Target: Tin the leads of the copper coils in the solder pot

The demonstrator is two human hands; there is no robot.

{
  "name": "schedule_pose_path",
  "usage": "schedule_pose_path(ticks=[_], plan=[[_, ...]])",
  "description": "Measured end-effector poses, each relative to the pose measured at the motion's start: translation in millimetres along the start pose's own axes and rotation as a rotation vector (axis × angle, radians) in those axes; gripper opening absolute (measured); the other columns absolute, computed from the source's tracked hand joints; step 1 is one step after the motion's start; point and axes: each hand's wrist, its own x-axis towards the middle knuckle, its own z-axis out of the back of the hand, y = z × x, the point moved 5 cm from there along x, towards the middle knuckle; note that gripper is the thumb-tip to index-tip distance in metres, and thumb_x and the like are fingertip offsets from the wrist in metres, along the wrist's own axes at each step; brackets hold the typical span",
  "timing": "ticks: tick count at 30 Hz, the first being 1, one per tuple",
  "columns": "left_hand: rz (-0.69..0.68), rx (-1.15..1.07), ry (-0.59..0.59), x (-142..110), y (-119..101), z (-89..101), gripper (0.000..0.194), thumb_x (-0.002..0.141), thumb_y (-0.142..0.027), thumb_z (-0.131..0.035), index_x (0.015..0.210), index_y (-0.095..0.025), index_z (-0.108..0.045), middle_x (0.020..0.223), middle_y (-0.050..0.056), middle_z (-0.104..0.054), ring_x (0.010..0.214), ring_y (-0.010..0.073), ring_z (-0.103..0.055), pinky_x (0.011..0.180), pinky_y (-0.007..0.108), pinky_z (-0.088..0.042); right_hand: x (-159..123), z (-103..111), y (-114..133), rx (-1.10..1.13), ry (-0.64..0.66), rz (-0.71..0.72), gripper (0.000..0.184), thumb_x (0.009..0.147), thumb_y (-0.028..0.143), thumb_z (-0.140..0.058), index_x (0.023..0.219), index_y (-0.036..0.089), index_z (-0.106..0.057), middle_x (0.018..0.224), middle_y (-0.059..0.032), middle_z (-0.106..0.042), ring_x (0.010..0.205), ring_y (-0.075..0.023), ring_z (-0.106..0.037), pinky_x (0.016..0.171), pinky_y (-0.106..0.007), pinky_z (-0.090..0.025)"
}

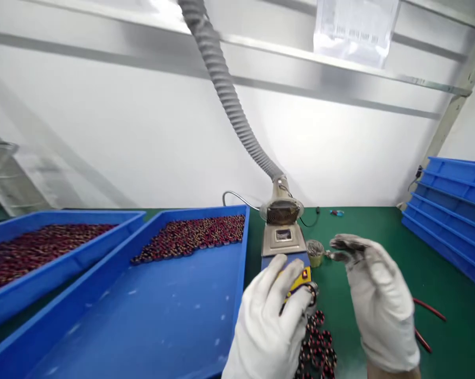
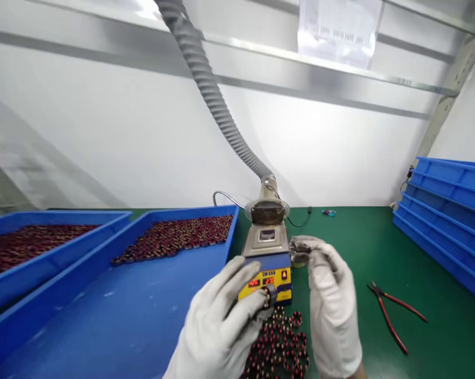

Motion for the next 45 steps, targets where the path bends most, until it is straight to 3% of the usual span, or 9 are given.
schedule_pose_path(ticks=[4, 10, 15, 18, 24, 29, 35, 40, 45], plan=[[-0.009, 0.113, -0.124, 19, 26, 3.9, 0.026, 0.072, -0.006, -0.053, 0.096, -0.017, -0.053, 0.116, 0.016, -0.044, 0.112, 0.0362, -0.037, 0.073, 0.049, -0.047, 4, -22, -53, 0.08, 0.176, -0.281, 0.021, 0.075, 0.03, -0.062, 0.095, 0.025, -0.062, 0.1, -0.0015, -0.065, 0.09, -0.0144, -0.06, 0.082, -0.026, -0.046], [0.01, 0.009, -0.133, 10, 37, -4.1, 0.028, 0.072, -0.014, -0.057, 0.098, -0.018, -0.05, 0.116, 0.013, -0.042, 0.113, 0.0314, -0.038, 0.082, 0.045, -0.046, 6, -24, -94, 0.135, 0.172, -0.357, 0.019, 0.06, 0.026, -0.075, 0.075, 0.019, -0.066, 0.072, -0.0039, -0.068, 0.067, -0.0159, -0.063, 0.064, -0.025, -0.051], [0.37, -0.271, 0.041, -3, 58, -9.4, 0.06, 0.065, -0.015, -0.058, 0.121, -0.02, -0.035, 0.121, 0.01, -0.046, 0.109, 0.0244, -0.046, 0.089, 0.039, -0.046, -2, -28, -93, 0.108, 0.241, -0.429, 0.024, 0.056, 0.027, -0.077, 0.076, 0.019, -0.067, 0.078, -0.0069, -0.068, 0.068, -0.0203, -0.063, 0.063, -0.033, -0.051], [0.319, -0.367, 0.112, -7, 61, -13.4, 0.051, 0.067, -0.008, -0.052, 0.113, -0.029, -0.042, 0.113, 0.001, -0.054, 0.102, 0.0178, -0.052, 0.086, 0.032, -0.049, -5, -32, -88, 0.064, 0.283, -0.4, 0.023, 0.055, 0.03, -0.077, 0.074, 0.021, -0.066, 0.074, -0.0045, -0.067, 0.07, -0.0186, -0.062, 0.065, -0.03, -0.05], [0.208, -0.338, 0.077, -4, 61, -5.9, 0.048, 0.063, -0.005, -0.05, 0.107, -0.024, -0.046, 0.106, 0.004, -0.058, 0.096, 0.0194, -0.055, 0.079, 0.034, -0.052, -7, -32, -83, -0.124, 0.387, -0.366, 0.014, 0.062, 0.025, -0.073, 0.073, 0.019, -0.066, 0.076, -0.0039, -0.066, 0.07, -0.0164, -0.061, 0.065, -0.026, -0.049], [0.064, -0.23, 0.038, 3, 51, 1.0, 0.029, 0.068, -0.011, -0.049, 0.097, -0.018, -0.051, 0.101, 0.009, -0.06, 0.092, 0.0228, -0.056, 0.07, 0.037, -0.052, -7, -32, -83, 0.062, 0.275, -0.404, 0.012, 0.063, 0.026, -0.072, 0.061, 0.018, -0.063, 0.069, -0.0012, -0.064, 0.06, -0.0124, -0.058, 0.057, -0.022, -0.048], [0.088, -0.143, 0.062, 1, 54, 3.9, 0.026, 0.076, -0.015, -0.047, 0.102, -0.018, -0.049, 0.103, 0.009, -0.059, 0.094, 0.022, -0.055, 0.074, 0.037, -0.05, 0, -16, -76, 0.24, -0.027, -0.423, 0.016, 0.059, 0.028, -0.075, 0.072, 0.022, -0.067, 0.08, -0.0008, -0.068, 0.081, -0.0154, -0.062, 0.08, -0.027, -0.047], [0.086, -0.096, -0.046, 4, 55, 8.5, 0.018, 0.081, -0.017, -0.044, 0.097, -0.017, -0.051, 0.097, 0.009, -0.061, 0.09, 0.0213, -0.056, 0.071, 0.037, -0.05, -10, -30, -96, 0.034, 0.209, -0.418, 0.029, 0.058, 0.027, -0.076, 0.085, 0.019, -0.067, 0.087, -0.0061, -0.068, 0.078, -0.0175, -0.062, 0.072, -0.027, -0.049], [0.169, -0.341, 0.002, 6, 58, 3.6, 0.026, 0.077, -0.012, -0.046, 0.102, -0.02, -0.05, 0.096, 0.005, -0.062, 0.085, 0.0184, -0.059, 0.068, 0.032, -0.052, -21, -37, -113, 0.113, 0.178, -0.535, 0.027, 0.058, 0.023, -0.075, 0.083, 0.016, -0.067, 0.081, -0.0063, -0.068, 0.075, -0.0188, -0.063, 0.07, -0.03, -0.05]])
